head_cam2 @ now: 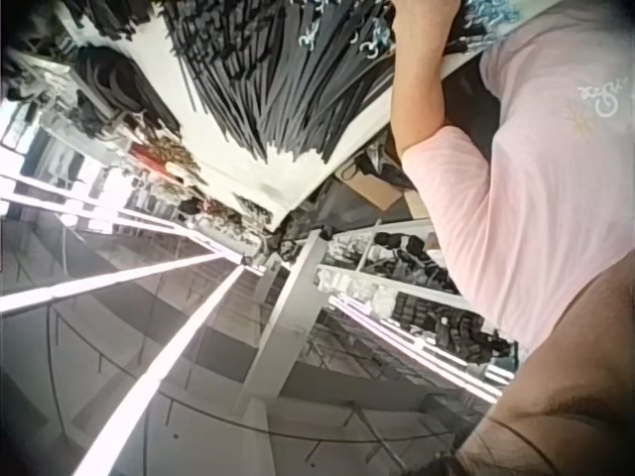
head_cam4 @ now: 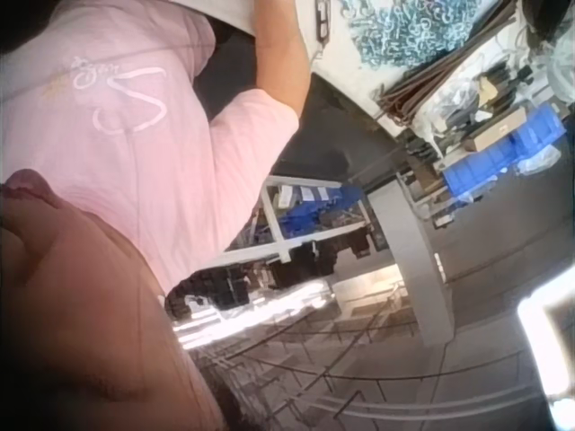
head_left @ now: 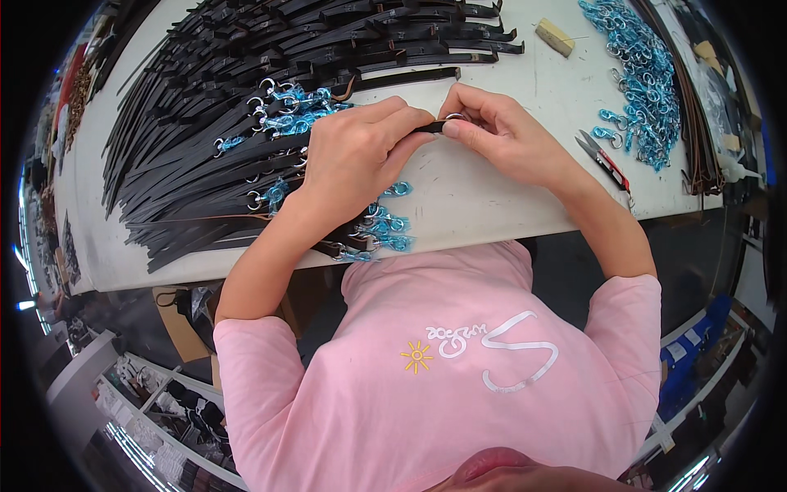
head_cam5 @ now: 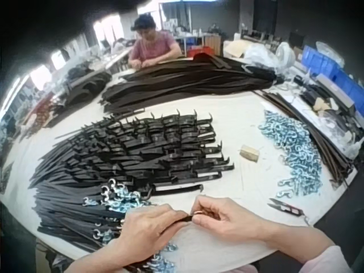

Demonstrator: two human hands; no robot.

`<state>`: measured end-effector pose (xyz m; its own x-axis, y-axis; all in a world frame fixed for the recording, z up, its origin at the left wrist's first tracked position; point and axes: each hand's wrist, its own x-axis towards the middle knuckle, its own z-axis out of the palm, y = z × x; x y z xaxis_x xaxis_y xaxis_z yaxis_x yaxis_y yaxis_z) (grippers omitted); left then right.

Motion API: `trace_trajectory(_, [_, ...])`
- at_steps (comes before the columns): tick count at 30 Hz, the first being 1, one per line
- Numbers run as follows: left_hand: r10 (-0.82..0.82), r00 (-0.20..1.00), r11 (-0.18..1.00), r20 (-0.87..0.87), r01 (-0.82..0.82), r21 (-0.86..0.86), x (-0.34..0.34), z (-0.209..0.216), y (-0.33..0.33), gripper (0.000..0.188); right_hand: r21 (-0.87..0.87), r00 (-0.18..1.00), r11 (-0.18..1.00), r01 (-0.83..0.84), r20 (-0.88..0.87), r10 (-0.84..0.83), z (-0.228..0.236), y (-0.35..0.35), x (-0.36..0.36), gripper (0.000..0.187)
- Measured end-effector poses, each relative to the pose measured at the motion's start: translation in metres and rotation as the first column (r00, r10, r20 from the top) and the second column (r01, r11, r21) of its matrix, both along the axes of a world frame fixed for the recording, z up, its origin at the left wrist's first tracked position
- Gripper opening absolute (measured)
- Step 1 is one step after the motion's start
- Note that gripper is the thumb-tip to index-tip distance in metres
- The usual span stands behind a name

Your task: The person assembles keychains by attaching metal swivel hooks to the ends of black leather straps. They repeatedly pick up a strap and a hook, thread the strap through the hook, and secure it. The completed keychains are placed in a pile on the table.

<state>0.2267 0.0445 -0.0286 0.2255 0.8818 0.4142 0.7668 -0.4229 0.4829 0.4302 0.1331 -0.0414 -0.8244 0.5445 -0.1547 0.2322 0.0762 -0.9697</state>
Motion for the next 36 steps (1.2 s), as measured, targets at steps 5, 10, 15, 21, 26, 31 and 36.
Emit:
trace_trajectory(5, [0.008, 1.000, 1.000, -0.005, -0.008, -0.013, 0.0005, 0.0006, -0.0003, 0.017, -0.013, 1.000, 1.000, -0.015, 0.004, 0.015, -0.0003, 0.0012, -0.0003, 0.012])
trace_trajectory(10, [0.036, 0.999, 0.998, 0.009, -0.035, -0.056, 0.0007, 0.0003, 0.0003, 0.017, -0.079, 0.999, 0.997, 0.015, -0.028, -0.017, 0.0010, -0.0003, -0.0018, 0.013])
trace_trajectory(15, [0.047, 0.998, 0.995, 0.045, -0.043, -0.093, 0.0004, 0.0003, 0.0005, 0.018, -0.075, 1.000, 0.997, 0.010, 0.018, -0.009, 0.0043, 0.0007, -0.0003, 0.014])
trace_trajectory(21, [0.066, 0.997, 0.991, 0.032, -0.061, -0.121, 0.0007, 0.0022, 0.0000, 0.018, -0.092, 1.000, 0.996, 0.018, 0.025, -0.016, 0.0034, 0.0006, 0.0001, 0.016])
trace_trajectory(26, [0.056, 0.998, 0.993, 0.029, -0.053, -0.105, 0.0003, 0.0015, 0.0000, 0.018, -0.120, 1.000, 0.993, 0.001, 0.014, 0.000, 0.0004, 0.0030, 0.0016, 0.017])
trace_trajectory(31, [0.056, 0.998, 0.994, 0.027, -0.053, -0.096, -0.0001, 0.0004, 0.0000, 0.018, -0.124, 0.999, 0.992, -0.007, 0.031, 0.010, 0.0011, 0.0042, 0.0019, 0.017])
trace_trajectory(36, [0.054, 0.999, 0.993, 0.007, -0.053, -0.104, -0.0005, 0.0011, 0.0000, 0.018, -0.132, 0.999, 0.991, -0.017, 0.028, 0.021, -0.0013, 0.0060, 0.0028, 0.019])
